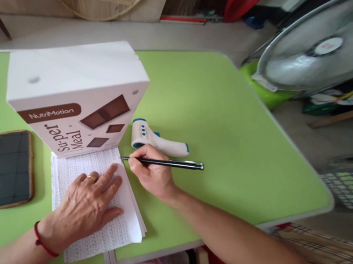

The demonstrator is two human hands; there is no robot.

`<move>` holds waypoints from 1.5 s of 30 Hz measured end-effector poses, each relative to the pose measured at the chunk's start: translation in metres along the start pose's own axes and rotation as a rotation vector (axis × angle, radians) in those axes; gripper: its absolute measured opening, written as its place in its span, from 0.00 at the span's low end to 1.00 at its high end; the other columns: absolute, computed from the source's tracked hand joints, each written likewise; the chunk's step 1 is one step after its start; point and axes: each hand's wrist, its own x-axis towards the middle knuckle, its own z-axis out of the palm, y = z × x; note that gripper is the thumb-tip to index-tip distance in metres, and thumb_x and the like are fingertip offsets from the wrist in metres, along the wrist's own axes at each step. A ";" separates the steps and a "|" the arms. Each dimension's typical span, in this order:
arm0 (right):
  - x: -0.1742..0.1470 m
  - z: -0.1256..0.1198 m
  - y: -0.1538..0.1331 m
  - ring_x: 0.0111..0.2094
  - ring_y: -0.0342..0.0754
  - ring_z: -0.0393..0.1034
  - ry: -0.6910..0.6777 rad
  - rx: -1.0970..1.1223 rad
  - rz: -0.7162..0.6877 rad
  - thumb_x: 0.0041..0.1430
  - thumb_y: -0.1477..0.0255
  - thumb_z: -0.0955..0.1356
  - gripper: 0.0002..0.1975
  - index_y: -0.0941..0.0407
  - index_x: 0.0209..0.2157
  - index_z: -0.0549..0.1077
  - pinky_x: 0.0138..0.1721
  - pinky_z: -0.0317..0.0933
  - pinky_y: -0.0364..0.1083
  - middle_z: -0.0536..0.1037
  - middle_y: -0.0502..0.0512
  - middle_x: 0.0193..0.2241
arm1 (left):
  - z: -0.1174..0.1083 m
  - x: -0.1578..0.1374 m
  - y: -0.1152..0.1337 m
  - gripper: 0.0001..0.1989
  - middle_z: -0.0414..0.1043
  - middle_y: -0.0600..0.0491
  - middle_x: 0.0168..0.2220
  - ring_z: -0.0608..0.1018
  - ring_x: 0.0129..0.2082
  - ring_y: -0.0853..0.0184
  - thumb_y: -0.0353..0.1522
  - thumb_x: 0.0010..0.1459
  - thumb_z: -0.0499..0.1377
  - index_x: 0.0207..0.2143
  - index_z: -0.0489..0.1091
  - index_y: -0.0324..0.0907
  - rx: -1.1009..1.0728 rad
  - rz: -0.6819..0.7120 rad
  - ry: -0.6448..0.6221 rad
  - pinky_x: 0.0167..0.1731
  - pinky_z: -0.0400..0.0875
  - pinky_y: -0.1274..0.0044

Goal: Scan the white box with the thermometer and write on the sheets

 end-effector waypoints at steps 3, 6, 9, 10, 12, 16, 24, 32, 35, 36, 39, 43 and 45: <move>0.000 0.000 0.000 0.19 0.39 0.64 -0.012 -0.016 -0.013 0.55 0.75 0.65 0.05 0.55 0.26 0.66 0.22 0.61 0.39 0.70 0.45 0.19 | 0.000 0.000 0.000 0.25 0.55 0.43 0.65 0.73 0.39 0.57 0.43 0.61 0.58 0.55 0.63 0.38 -0.001 -0.003 0.003 0.37 0.68 0.66; 0.001 0.000 -0.001 0.19 0.39 0.64 -0.021 -0.024 -0.015 0.56 0.75 0.65 0.05 0.55 0.26 0.65 0.22 0.62 0.40 0.70 0.45 0.19 | 0.001 0.001 -0.001 0.25 0.55 0.43 0.65 0.73 0.39 0.57 0.43 0.61 0.58 0.55 0.64 0.39 -0.001 -0.002 0.003 0.37 0.68 0.66; 0.001 -0.001 -0.002 0.19 0.39 0.64 -0.033 -0.020 -0.009 0.56 0.75 0.65 0.05 0.54 0.26 0.65 0.22 0.61 0.40 0.70 0.45 0.18 | 0.000 0.001 -0.001 0.25 0.56 0.42 0.64 0.74 0.40 0.57 0.43 0.61 0.59 0.55 0.64 0.38 0.001 -0.001 -0.002 0.37 0.68 0.66; 0.001 -0.001 -0.003 0.19 0.39 0.63 -0.039 -0.017 -0.007 0.56 0.75 0.65 0.05 0.54 0.26 0.65 0.21 0.60 0.40 0.70 0.45 0.18 | 0.000 0.002 -0.001 0.26 0.56 0.42 0.64 0.74 0.40 0.57 0.44 0.61 0.59 0.55 0.64 0.38 0.001 -0.001 -0.002 0.37 0.68 0.66; 0.001 -0.001 -0.003 0.19 0.39 0.63 -0.049 -0.010 0.001 0.56 0.75 0.65 0.06 0.54 0.26 0.65 0.21 0.60 0.40 0.69 0.44 0.18 | -0.001 0.001 -0.001 0.26 0.56 0.42 0.64 0.74 0.39 0.57 0.44 0.61 0.59 0.55 0.64 0.38 0.002 -0.002 -0.002 0.37 0.68 0.66; 0.001 -0.002 -0.002 0.18 0.39 0.63 -0.045 -0.003 0.007 0.55 0.75 0.64 0.06 0.54 0.25 0.64 0.21 0.60 0.40 0.68 0.44 0.18 | -0.002 0.000 0.000 0.25 0.56 0.43 0.64 0.74 0.39 0.57 0.43 0.60 0.59 0.55 0.64 0.38 0.001 -0.003 -0.004 0.37 0.68 0.66; -0.001 0.000 0.000 0.17 0.38 0.62 0.009 0.029 -0.002 0.56 0.74 0.65 0.05 0.55 0.26 0.66 0.20 0.59 0.39 0.69 0.43 0.18 | 0.000 0.002 -0.001 0.25 0.55 0.43 0.65 0.73 0.40 0.58 0.43 0.61 0.59 0.55 0.64 0.38 -0.003 -0.001 0.002 0.38 0.68 0.66; -0.001 0.002 0.001 0.19 0.39 0.63 -0.022 0.055 0.022 0.56 0.74 0.65 0.04 0.55 0.27 0.67 0.21 0.60 0.40 0.70 0.44 0.19 | 0.000 0.001 0.000 0.25 0.55 0.42 0.65 0.73 0.41 0.56 0.43 0.61 0.59 0.56 0.63 0.38 -0.005 -0.001 -0.007 0.37 0.66 0.66; -0.001 0.002 0.000 0.20 0.40 0.64 -0.033 0.054 0.041 0.56 0.73 0.65 0.04 0.54 0.27 0.67 0.23 0.62 0.41 0.70 0.45 0.19 | 0.000 0.001 0.000 0.25 0.55 0.41 0.64 0.73 0.41 0.56 0.42 0.61 0.59 0.56 0.63 0.38 -0.005 -0.001 -0.005 0.37 0.66 0.66; -0.001 0.002 0.000 0.20 0.40 0.64 -0.036 0.050 0.049 0.56 0.73 0.65 0.04 0.54 0.27 0.66 0.23 0.62 0.41 0.70 0.45 0.19 | 0.000 0.001 0.000 0.25 0.55 0.41 0.64 0.73 0.41 0.56 0.43 0.61 0.59 0.56 0.63 0.38 -0.005 0.000 -0.005 0.37 0.66 0.66; -0.001 0.002 0.000 0.20 0.41 0.64 -0.043 0.043 0.066 0.55 0.72 0.65 0.04 0.54 0.27 0.66 0.23 0.62 0.42 0.71 0.45 0.19 | 0.000 0.001 -0.001 0.25 0.55 0.42 0.64 0.73 0.40 0.56 0.43 0.61 0.59 0.56 0.63 0.38 -0.004 0.000 -0.003 0.37 0.66 0.66; -0.001 0.002 0.001 0.20 0.40 0.65 -0.026 0.038 0.044 0.56 0.72 0.65 0.04 0.54 0.27 0.67 0.23 0.62 0.41 0.71 0.45 0.19 | -0.001 0.001 -0.001 0.25 0.55 0.42 0.65 0.73 0.40 0.57 0.42 0.61 0.59 0.56 0.63 0.38 -0.009 -0.001 -0.005 0.37 0.67 0.66; -0.001 0.002 0.001 0.19 0.40 0.64 -0.013 0.033 0.030 0.56 0.72 0.65 0.05 0.54 0.27 0.66 0.21 0.61 0.40 0.70 0.45 0.19 | -0.001 0.001 0.000 0.25 0.55 0.42 0.64 0.73 0.39 0.57 0.43 0.61 0.59 0.55 0.64 0.38 -0.011 -0.002 -0.008 0.37 0.67 0.66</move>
